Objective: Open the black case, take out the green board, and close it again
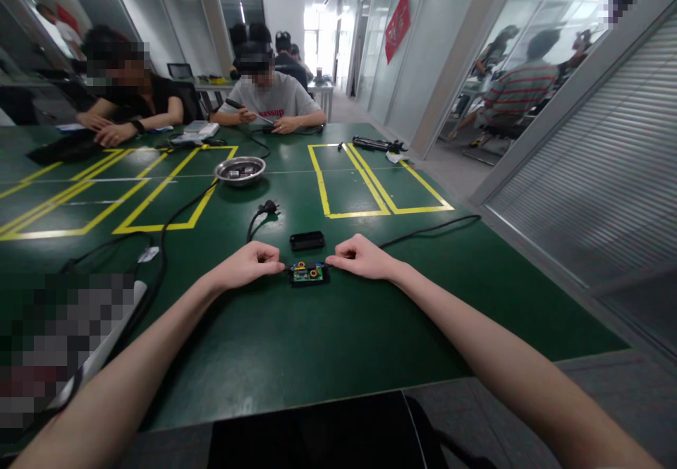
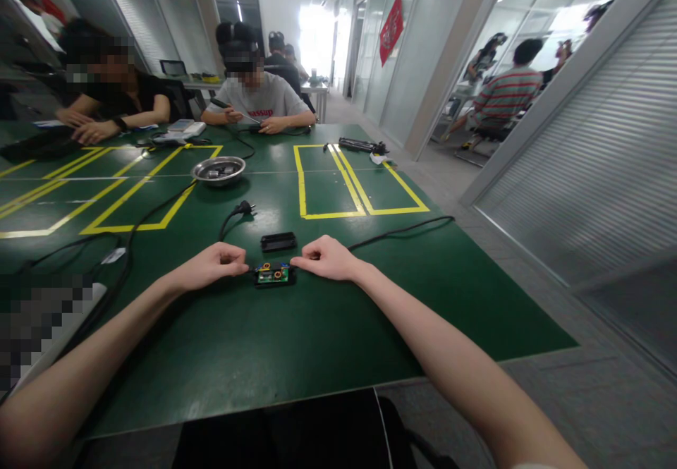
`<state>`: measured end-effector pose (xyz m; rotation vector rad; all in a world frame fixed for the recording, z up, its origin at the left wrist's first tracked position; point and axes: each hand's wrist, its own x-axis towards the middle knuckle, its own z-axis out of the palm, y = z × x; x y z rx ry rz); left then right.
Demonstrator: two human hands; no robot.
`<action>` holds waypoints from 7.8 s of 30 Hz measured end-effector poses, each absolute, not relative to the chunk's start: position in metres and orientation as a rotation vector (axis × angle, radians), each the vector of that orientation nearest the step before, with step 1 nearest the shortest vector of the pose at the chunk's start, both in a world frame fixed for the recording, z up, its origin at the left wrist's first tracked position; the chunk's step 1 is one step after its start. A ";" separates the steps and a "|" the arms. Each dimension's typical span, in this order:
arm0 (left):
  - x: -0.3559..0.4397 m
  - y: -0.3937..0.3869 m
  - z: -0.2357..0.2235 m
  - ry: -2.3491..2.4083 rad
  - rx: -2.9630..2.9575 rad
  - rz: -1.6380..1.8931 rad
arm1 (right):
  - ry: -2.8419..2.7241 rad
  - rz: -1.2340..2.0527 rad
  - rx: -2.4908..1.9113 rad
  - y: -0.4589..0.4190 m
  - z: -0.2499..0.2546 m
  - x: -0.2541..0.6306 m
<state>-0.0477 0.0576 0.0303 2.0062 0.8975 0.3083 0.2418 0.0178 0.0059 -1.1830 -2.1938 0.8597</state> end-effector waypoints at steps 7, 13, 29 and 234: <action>-0.047 0.055 0.029 0.908 2.052 0.270 | -2.267 0.738 -1.221 0.018 0.007 0.243; -0.048 0.053 0.023 0.929 2.167 0.375 | -2.254 0.675 -1.209 0.020 0.007 0.246; -0.050 0.049 0.022 0.815 2.252 0.547 | -2.265 0.662 -0.969 0.012 0.010 0.247; -0.021 0.029 0.011 0.863 2.657 0.713 | -2.352 0.218 -0.911 0.006 0.007 0.222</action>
